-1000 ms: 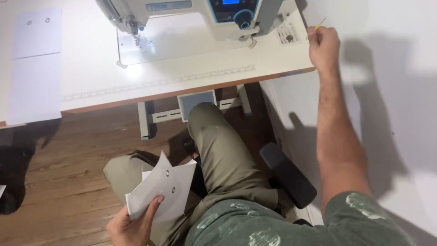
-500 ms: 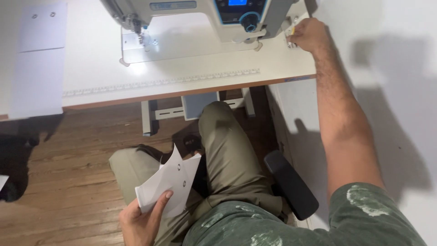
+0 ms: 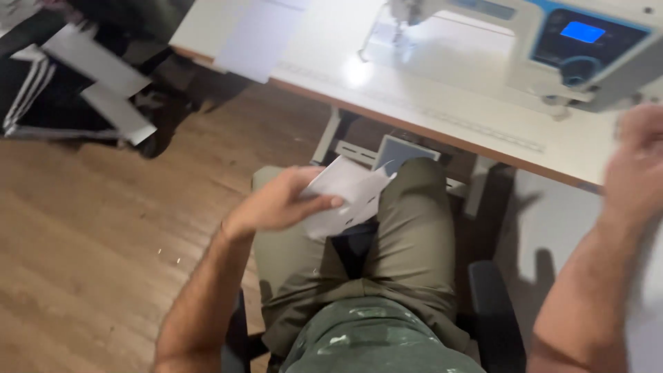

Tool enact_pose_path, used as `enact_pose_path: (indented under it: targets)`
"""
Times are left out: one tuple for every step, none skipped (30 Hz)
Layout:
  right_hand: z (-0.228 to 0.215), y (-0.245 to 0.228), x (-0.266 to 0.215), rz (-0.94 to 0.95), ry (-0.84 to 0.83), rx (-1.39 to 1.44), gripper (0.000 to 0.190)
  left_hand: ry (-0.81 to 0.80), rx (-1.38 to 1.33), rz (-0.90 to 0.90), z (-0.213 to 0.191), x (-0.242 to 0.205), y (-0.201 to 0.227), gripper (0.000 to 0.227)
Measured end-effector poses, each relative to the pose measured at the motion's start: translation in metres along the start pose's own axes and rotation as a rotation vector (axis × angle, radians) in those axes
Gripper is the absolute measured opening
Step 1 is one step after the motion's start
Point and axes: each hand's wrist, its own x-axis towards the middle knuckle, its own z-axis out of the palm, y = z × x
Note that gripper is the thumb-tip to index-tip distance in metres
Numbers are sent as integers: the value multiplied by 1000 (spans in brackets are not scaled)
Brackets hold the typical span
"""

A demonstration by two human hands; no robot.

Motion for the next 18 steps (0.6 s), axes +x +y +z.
enact_pose_path:
  targets:
    - [-15,-72,-15,-90,-129,425,18,-101,-3,43,-8,5,4,32]
    - [-3,-111,-20,-89,-139,436,18,-94,-4,30,-12,6,6,32]
    - [7,-150,-26,-147,-529,700,38,-151,-80,14,-15,8,8,28]
    - [16,-190,-29,-211,-912,951,77,-212,-146,6,-23,12,13,23]
    - [29,-207,-39,-217,-907,961,77,-208,-136,1,-25,8,24,23]
    - [41,-221,-50,-102,-1051,1094,75,-93,-99,34,-25,6,34,16]
    - [53,-236,-60,19,-1195,1222,72,22,-63,68,-26,4,44,14]
    - [57,-243,-69,15,-1196,1231,72,25,-56,62,-26,0,49,14]
    - [61,-251,-78,107,-1182,1330,40,156,-69,55,-26,-5,54,12]
    - [66,-259,-86,197,-1169,1430,12,293,-78,48,-27,-10,59,11]
    - [75,-264,-90,188,-1174,1442,12,302,-67,42,-27,-13,49,11]
    - [82,-267,-96,374,-1113,1433,15,383,-61,17,-27,-18,38,8]
    - [90,-271,-102,558,-1049,1414,24,463,-53,-7,-27,-22,26,6]
    - [94,-271,-107,552,-1051,1421,24,468,-47,-8,-24,-26,24,6]
    - [97,-270,-113,592,-1052,1519,27,548,-120,-26,-21,-31,22,11]
    - [102,-270,-117,630,-1057,1616,34,632,-195,-44,-18,-36,19,17]
    - [112,-266,-123,623,-1065,1621,34,641,-190,-44,-18,-38,18,17]
    - [121,-260,-129,621,-1119,1631,35,704,-213,-30,-16,-41,16,16]
